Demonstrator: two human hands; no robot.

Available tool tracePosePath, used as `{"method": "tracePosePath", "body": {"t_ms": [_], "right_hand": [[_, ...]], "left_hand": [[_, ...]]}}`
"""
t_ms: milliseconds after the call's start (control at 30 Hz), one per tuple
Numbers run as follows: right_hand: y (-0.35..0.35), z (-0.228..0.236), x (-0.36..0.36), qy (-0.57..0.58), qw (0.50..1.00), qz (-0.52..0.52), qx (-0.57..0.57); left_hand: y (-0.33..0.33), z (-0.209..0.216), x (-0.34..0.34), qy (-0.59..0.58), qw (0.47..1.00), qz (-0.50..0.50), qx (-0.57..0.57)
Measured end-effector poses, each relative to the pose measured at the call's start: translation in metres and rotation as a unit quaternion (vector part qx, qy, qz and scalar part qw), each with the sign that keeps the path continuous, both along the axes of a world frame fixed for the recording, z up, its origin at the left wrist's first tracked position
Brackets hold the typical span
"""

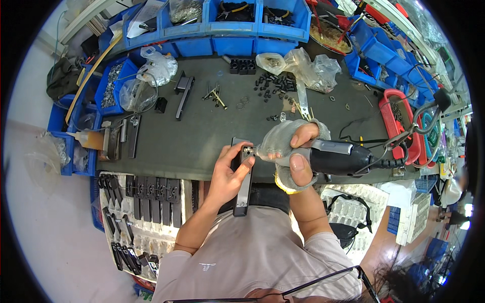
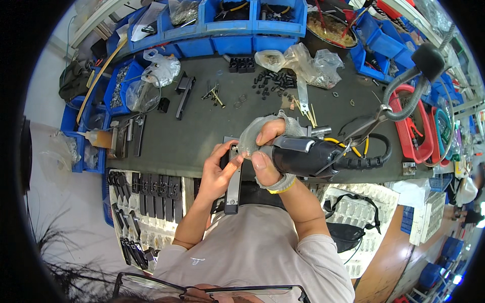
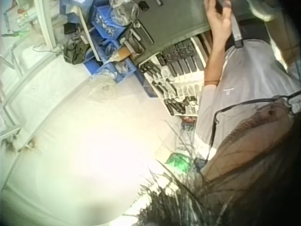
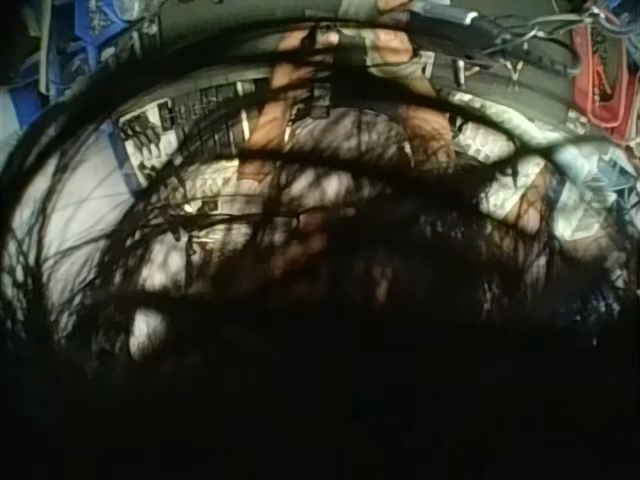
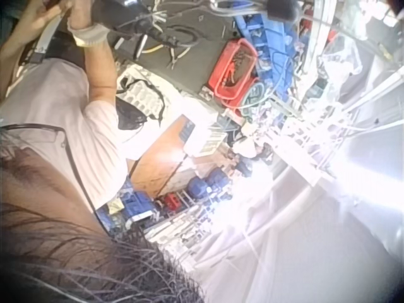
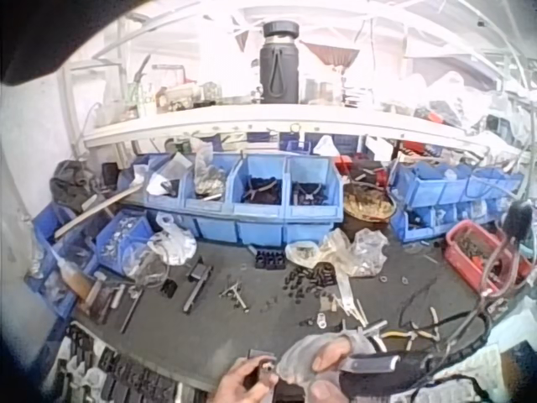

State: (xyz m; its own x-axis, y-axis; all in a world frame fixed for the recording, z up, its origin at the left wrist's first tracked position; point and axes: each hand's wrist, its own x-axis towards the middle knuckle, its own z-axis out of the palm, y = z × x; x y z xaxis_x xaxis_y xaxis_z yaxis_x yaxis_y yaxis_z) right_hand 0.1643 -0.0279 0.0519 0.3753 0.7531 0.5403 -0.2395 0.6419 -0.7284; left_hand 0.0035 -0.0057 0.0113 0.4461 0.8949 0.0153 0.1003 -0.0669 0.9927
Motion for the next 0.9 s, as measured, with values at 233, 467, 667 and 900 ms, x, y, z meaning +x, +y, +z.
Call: {"method": "tracePosePath", "body": {"t_ms": [233, 467, 667, 900], "right_hand": [[-0.001, 0.011, -0.001, 0.048, 0.998, 0.045, -0.013], [0.0, 0.022, 0.014, 0.015, 0.999, 0.024, -0.02], [-0.002, 0.035, 0.035, 0.092, 0.993, 0.032, 0.069], [-0.018, 0.018, 0.075, 0.069, 0.988, -0.141, -0.005]], "left_hand": [[-0.001, -0.002, -0.002, 0.015, 1.0, -0.003, 0.019], [0.004, 0.005, 0.003, 0.03, 0.998, -0.025, 0.039], [0.023, -0.003, 0.005, 0.215, 0.963, 0.053, 0.152], [0.049, -0.044, 0.028, 0.378, 0.883, 0.081, 0.266]]}}
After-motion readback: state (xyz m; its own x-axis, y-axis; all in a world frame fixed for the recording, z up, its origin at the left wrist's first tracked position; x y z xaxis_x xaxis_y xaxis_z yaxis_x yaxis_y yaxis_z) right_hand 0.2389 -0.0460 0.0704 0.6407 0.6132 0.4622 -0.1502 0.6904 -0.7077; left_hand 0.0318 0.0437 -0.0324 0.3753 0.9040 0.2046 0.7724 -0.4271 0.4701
